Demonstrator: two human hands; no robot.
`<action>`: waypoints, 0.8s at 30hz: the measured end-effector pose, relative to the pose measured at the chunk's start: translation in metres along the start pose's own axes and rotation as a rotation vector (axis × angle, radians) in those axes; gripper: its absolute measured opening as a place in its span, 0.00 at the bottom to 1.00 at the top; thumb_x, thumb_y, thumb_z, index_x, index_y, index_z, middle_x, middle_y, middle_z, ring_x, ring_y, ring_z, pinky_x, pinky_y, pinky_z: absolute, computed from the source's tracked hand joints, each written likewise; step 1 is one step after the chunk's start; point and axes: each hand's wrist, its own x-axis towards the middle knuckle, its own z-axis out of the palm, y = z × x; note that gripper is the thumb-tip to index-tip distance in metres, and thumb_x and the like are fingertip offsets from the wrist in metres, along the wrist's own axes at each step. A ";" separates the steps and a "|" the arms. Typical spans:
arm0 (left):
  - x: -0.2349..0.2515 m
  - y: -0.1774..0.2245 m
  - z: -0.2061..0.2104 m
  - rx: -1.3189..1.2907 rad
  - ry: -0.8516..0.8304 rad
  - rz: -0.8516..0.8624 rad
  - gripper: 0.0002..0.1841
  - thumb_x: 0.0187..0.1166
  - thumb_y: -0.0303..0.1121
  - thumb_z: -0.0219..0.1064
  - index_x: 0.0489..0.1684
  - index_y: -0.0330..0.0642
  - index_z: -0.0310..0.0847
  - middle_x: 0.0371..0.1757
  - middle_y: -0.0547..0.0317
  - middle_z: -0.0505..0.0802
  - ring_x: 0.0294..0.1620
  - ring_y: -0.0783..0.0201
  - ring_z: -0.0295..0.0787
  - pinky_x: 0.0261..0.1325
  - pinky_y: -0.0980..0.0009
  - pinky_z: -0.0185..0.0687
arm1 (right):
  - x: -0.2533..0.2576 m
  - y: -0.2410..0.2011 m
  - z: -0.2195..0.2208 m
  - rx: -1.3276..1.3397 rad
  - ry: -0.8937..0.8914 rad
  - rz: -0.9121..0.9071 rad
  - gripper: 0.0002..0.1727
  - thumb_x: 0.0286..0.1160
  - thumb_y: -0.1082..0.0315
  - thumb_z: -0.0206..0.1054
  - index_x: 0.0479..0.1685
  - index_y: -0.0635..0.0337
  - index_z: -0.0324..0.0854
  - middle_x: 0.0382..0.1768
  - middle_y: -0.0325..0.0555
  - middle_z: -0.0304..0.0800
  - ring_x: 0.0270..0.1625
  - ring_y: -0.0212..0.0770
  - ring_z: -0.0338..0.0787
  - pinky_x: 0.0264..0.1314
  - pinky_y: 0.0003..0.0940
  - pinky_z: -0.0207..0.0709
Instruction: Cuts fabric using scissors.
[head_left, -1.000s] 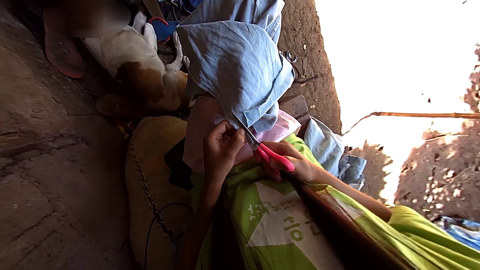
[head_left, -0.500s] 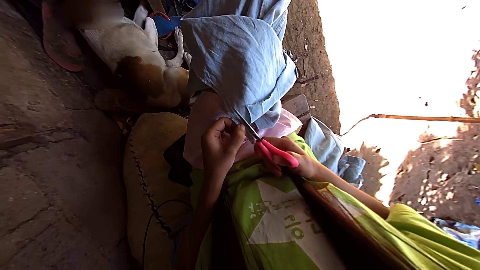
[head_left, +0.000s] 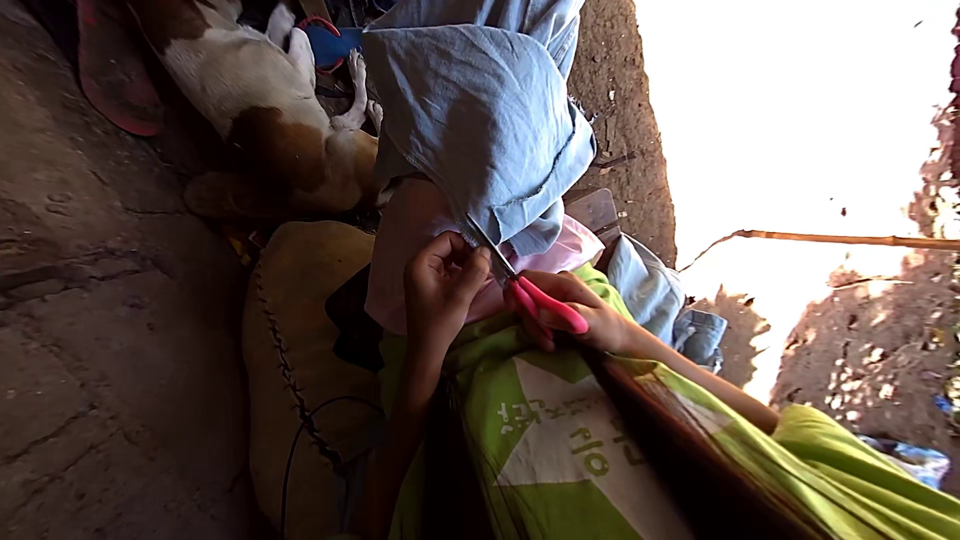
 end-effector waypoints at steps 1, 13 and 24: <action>0.000 0.001 0.000 0.009 -0.002 -0.005 0.09 0.74 0.22 0.64 0.26 0.49 0.77 0.22 0.74 0.83 0.22 0.82 0.81 0.29 0.84 0.80 | 0.001 -0.001 0.000 0.003 0.000 0.006 0.22 0.83 0.42 0.59 0.46 0.53 0.78 0.21 0.19 0.79 0.23 0.13 0.79 0.27 0.12 0.73; 0.000 0.002 -0.001 -0.022 0.014 -0.013 0.09 0.74 0.22 0.64 0.27 0.50 0.78 0.23 0.76 0.85 0.25 0.82 0.83 0.31 0.84 0.82 | 0.003 -0.003 -0.004 0.022 -0.014 -0.025 0.20 0.84 0.44 0.59 0.45 0.53 0.80 0.21 0.19 0.79 0.23 0.13 0.77 0.26 0.11 0.72; -0.004 0.011 0.005 -0.071 0.108 0.069 0.24 0.75 0.19 0.68 0.67 0.47 0.67 0.49 0.69 0.88 0.42 0.76 0.90 0.43 0.77 0.90 | -0.004 -0.002 -0.002 -0.097 0.022 -0.062 0.22 0.85 0.46 0.56 0.50 0.58 0.79 0.22 0.19 0.79 0.24 0.11 0.76 0.28 0.09 0.70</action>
